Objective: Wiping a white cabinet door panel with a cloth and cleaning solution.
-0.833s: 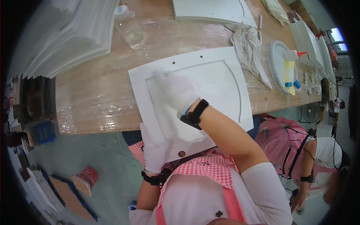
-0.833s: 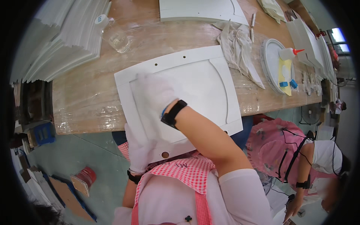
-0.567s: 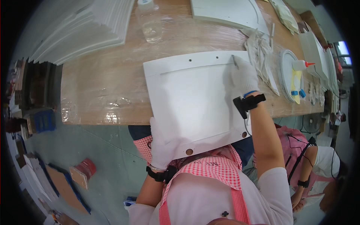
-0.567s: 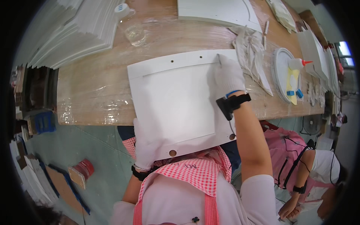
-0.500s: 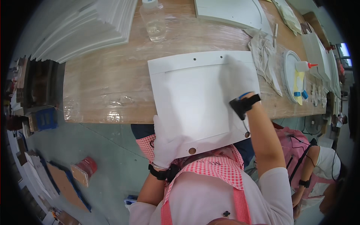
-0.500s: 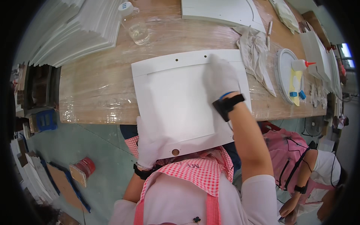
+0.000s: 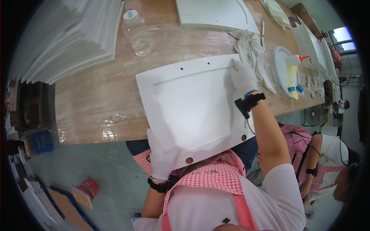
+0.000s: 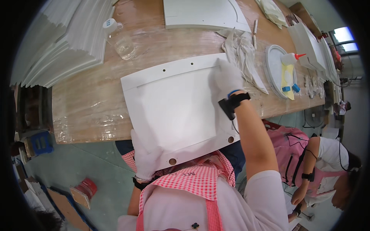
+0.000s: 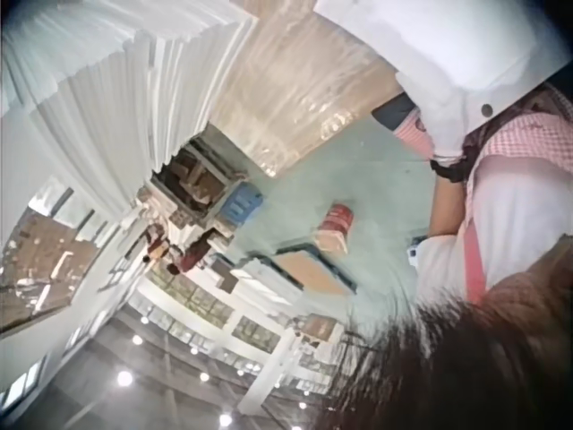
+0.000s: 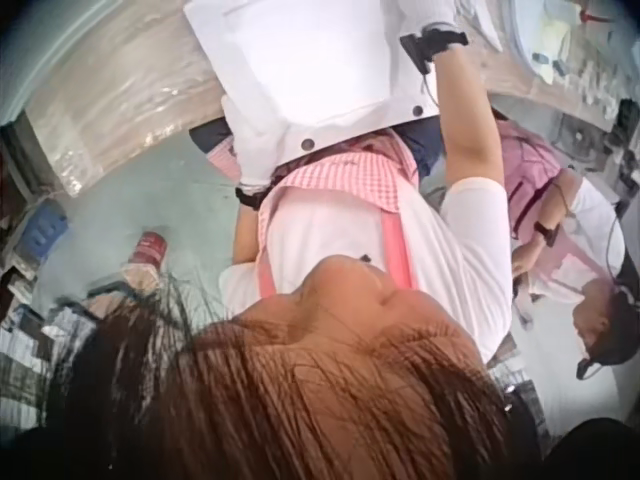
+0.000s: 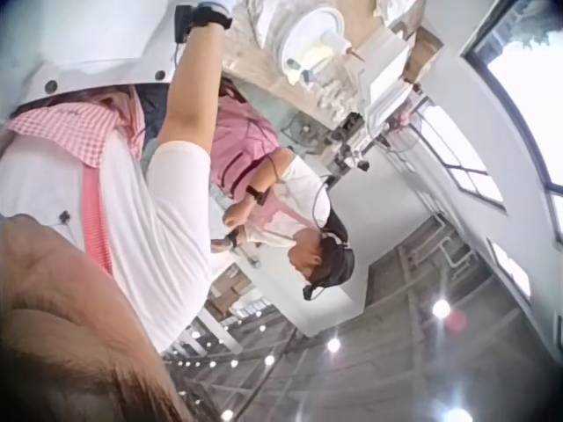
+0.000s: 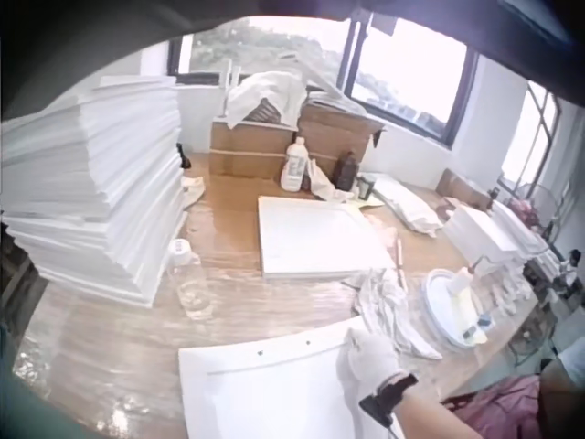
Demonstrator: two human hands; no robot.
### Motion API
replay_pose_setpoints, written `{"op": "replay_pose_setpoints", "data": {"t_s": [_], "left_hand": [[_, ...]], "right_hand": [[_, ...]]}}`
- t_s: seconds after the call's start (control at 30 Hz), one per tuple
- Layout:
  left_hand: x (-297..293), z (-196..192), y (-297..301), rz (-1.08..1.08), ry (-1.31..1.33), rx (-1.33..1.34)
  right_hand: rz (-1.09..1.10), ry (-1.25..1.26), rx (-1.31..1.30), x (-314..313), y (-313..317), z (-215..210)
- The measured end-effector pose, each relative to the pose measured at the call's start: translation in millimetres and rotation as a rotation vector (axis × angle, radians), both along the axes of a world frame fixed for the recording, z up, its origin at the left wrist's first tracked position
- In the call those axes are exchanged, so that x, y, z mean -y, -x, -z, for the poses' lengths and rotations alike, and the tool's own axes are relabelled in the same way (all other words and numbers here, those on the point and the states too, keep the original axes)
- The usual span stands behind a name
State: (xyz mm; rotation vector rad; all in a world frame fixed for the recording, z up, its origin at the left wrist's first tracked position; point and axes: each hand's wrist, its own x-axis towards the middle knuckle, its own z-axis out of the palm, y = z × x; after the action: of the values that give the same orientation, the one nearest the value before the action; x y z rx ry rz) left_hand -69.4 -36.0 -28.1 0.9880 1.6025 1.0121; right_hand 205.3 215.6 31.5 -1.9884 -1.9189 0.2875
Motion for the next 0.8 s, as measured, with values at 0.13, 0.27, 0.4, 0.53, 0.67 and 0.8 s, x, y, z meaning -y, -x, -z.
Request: {"op": "replay_pose_setpoints", "data": {"t_s": [0.13,0.27,0.4,0.53,0.67,0.8], "left_hand": [[-1.7,6.1,-1.2,0.014,-0.038,0.007],[-7.5,-6.9,-4.8,0.005,0.009,-0.061],[-8.5,-14.0,-5.1,-0.008,-0.038,0.072],[-19.1,-10.9,2.8,0.089,-0.109,0.084],[-21.2,-16.1,-5.6,0.009,-0.072,0.001],[-17.4,-6.3,0.0,-0.003,-0.084,0.075]], "right_hand": [[-0.197,0.144,0.021,11.8,63.5,10.3],[-0.354,0.281,-0.076,27.4,84.4,-8.9],[0.123,0.151,-0.137,2.2,-12.4,0.3],[-0.061,0.078,0.056,3.6,17.2,-9.9],[-0.345,0.155,0.0,23.2,112.2,9.1],[-0.66,0.17,-0.253,29.9,127.1,30.5]]}}
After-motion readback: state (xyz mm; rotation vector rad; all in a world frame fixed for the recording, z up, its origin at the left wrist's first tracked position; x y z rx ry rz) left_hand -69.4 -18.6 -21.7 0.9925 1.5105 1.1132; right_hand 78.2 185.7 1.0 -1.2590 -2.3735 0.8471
